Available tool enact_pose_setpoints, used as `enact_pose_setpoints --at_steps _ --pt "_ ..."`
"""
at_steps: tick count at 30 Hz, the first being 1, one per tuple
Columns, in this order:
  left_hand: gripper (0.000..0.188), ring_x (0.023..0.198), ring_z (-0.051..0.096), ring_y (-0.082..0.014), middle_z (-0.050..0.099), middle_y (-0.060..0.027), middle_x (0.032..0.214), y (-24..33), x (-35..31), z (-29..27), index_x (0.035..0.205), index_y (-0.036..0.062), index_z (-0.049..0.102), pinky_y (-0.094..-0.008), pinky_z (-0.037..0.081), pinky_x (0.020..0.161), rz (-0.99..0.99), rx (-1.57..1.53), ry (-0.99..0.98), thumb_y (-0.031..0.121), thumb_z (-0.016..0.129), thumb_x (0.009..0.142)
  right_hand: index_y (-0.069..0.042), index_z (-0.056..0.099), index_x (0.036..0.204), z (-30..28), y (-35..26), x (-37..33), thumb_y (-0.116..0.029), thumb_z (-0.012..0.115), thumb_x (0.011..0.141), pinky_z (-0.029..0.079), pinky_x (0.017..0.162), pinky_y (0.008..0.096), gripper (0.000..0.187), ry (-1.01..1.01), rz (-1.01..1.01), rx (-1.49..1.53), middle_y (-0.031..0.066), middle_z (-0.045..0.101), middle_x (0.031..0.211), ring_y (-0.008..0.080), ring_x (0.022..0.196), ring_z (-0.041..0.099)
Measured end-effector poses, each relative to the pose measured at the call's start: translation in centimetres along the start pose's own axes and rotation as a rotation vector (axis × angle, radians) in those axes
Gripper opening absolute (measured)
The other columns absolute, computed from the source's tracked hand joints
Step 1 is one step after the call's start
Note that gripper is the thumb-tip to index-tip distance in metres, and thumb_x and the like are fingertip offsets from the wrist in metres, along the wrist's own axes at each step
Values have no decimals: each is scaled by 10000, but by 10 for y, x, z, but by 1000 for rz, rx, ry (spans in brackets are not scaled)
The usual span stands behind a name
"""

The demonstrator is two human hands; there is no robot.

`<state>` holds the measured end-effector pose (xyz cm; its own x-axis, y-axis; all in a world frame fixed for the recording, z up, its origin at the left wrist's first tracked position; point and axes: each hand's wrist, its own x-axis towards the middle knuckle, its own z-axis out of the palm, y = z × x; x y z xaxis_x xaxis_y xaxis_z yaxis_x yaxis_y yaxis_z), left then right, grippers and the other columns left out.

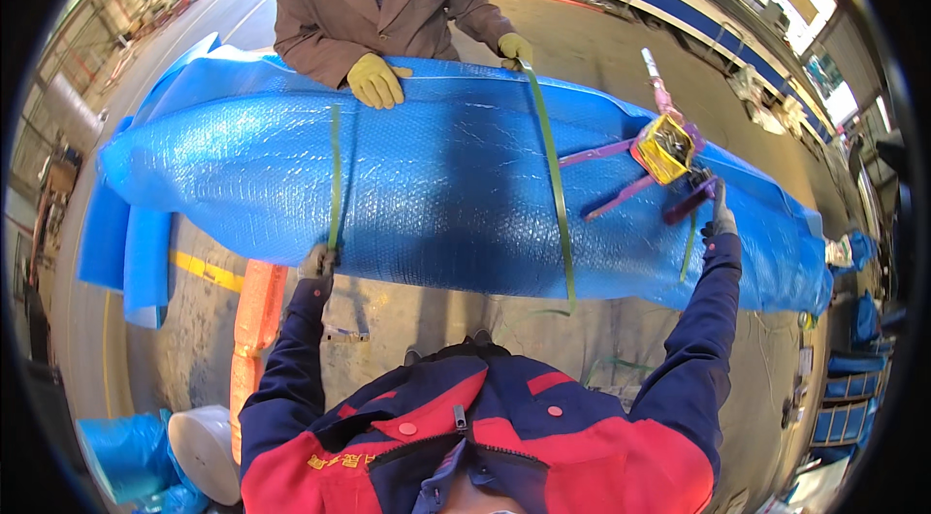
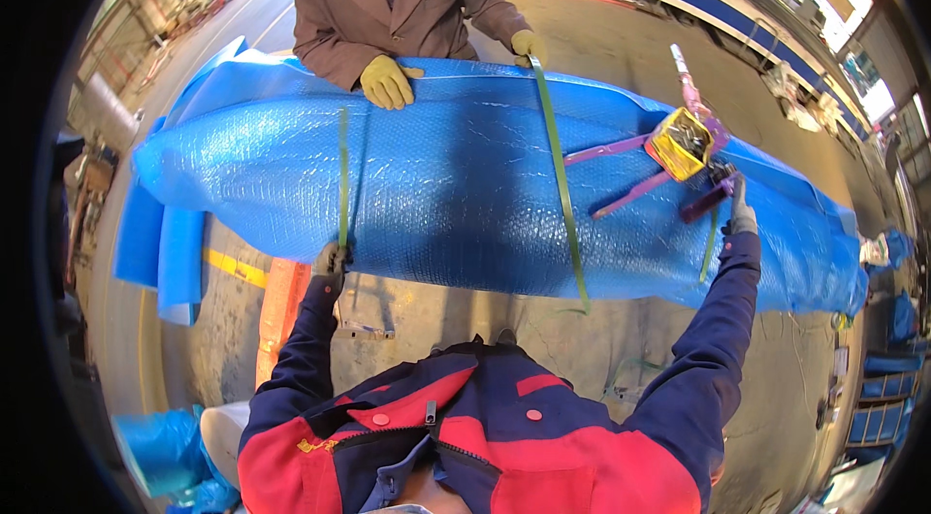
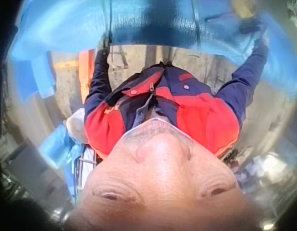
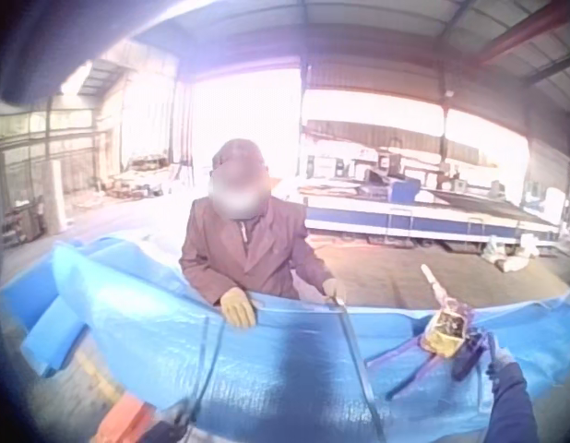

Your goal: The person secures a large blue-wrapped cylindrical object using green straps and a purple ratchet tensioner. They loop the strap around the object, thread it through the ratchet, and tighten it with assistance from a coworker. The process is repeated at multiple points along the object.

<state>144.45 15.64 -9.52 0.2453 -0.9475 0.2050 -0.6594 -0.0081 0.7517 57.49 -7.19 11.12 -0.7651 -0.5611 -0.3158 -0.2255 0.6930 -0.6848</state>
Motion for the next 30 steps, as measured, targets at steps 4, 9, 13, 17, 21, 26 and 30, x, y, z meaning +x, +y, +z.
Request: enact_pose_setpoints --at_steps 4,9,13,17,21,26,30 --pt "267 714 619 -132 643 -45 827 41 6 25 1095 16 686 -275 506 662 -172 -488 190 244 550 1067 -79 718 1069 34 -6 22 -680 781 746 551 838 494 684 -449 79 744 128 700 956 341 901 659" --pt "194 686 509 -110 564 -26 850 34 21 40 1182 43 605 -258 412 596 -352 -1037 34 185 547 1063 -111 668 1166 49 -8 8 -316 782 830 545 929 467 410 -647 -310 980 62 700 1129 288 988 667" --pt "186 619 530 -144 572 -47 842 37 12 44 1223 70 573 -306 481 583 -351 -951 41 154 505 1072 -79 611 1256 41 -4 -60 -232 765 841 559 893 446 468 -452 -370 973 87 688 1131 276 952 677" --pt "353 684 662 -207 638 -80 843 90 2 40 1402 93 507 -349 543 597 -239 -870 -168 58 468 1053 -1 520 1382 26 -6 -218 -133 758 846 556 878 380 602 -458 -644 871 128 662 1168 252 984 671" --pt "358 664 649 -177 641 -88 851 136 24 38 1396 35 511 -332 548 606 -40 -782 -224 55 482 1040 18 475 1437 69 -13 -393 -44 709 837 549 861 351 648 -574 -674 575 119 662 1145 223 968 667" --pt "388 529 591 -173 614 -72 766 135 59 17 1422 7 505 -314 497 501 -148 -924 -15 86 493 1042 21 482 1462 182 -14 -530 1 666 852 542 818 290 638 -1200 -490 506 72 661 1119 137 938 646" --pt "496 912 665 -132 689 -118 1102 120 68 10 1516 -8 433 -278 554 782 -144 -884 -44 88 530 1039 26 422 1522 271 -7 -557 -38 680 862 526 815 263 712 -1051 -636 418 55 651 1139 95 942 621"
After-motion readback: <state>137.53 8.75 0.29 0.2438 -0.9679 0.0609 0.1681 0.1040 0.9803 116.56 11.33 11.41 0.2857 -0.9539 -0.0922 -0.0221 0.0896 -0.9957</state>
